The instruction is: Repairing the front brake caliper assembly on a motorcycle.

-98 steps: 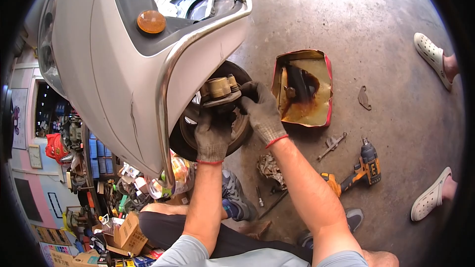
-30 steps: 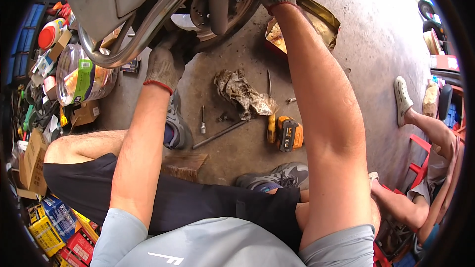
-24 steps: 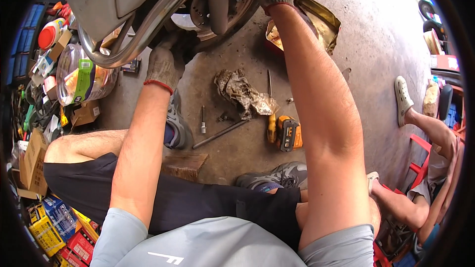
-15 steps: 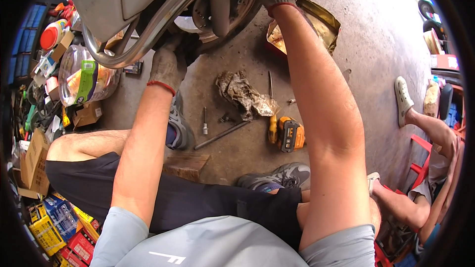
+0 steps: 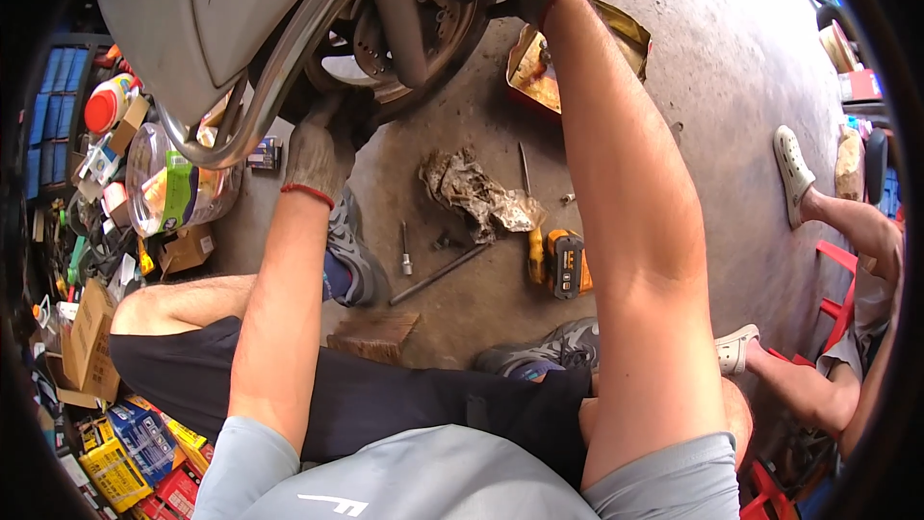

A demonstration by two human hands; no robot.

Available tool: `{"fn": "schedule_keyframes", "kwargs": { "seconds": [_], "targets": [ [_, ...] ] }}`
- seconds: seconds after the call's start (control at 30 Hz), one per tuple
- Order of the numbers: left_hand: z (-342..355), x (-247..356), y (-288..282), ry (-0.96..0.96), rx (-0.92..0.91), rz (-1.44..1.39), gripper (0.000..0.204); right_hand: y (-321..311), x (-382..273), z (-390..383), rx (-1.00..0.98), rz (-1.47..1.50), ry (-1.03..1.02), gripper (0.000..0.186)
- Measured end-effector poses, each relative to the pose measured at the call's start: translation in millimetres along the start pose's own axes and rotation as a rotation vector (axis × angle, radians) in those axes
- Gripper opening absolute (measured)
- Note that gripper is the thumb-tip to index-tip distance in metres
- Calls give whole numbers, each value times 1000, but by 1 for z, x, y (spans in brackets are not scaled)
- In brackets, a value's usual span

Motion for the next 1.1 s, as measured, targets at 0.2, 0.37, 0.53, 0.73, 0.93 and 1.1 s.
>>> {"fn": "schedule_keyframes", "kwargs": {
  "seconds": [0.2,0.37,0.53,0.73,0.93,1.1],
  "targets": [
    [1,-1,-10,-38,19,10,32,10,-6,3,-56,183,89,64],
    [0,1,-2,-48,60,32,32,-14,24,19,51,129,-56,43],
    [2,0,-10,-43,53,-8,31,-15,35,45,110,299,-114,44],
    [-3,4,-13,-48,73,-18,28,-15,39,68,191,-858,-331,53],
    [-19,12,-24,-69,461,370,28,-40,55,98,286,-1380,-252,51],
    [-23,50,-54,349,575,834,39,-23,48,86,288,-1278,-51,58]
  ]
}}
Point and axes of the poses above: each hand's wrist, its own z-axis towards the middle knuckle, its own y-axis out of the palm, x = y × z, the point moved 2 cm from there along z, towards the middle knuckle, and after that the axes turned 13 degrees about -x, right-handed, at the moved point
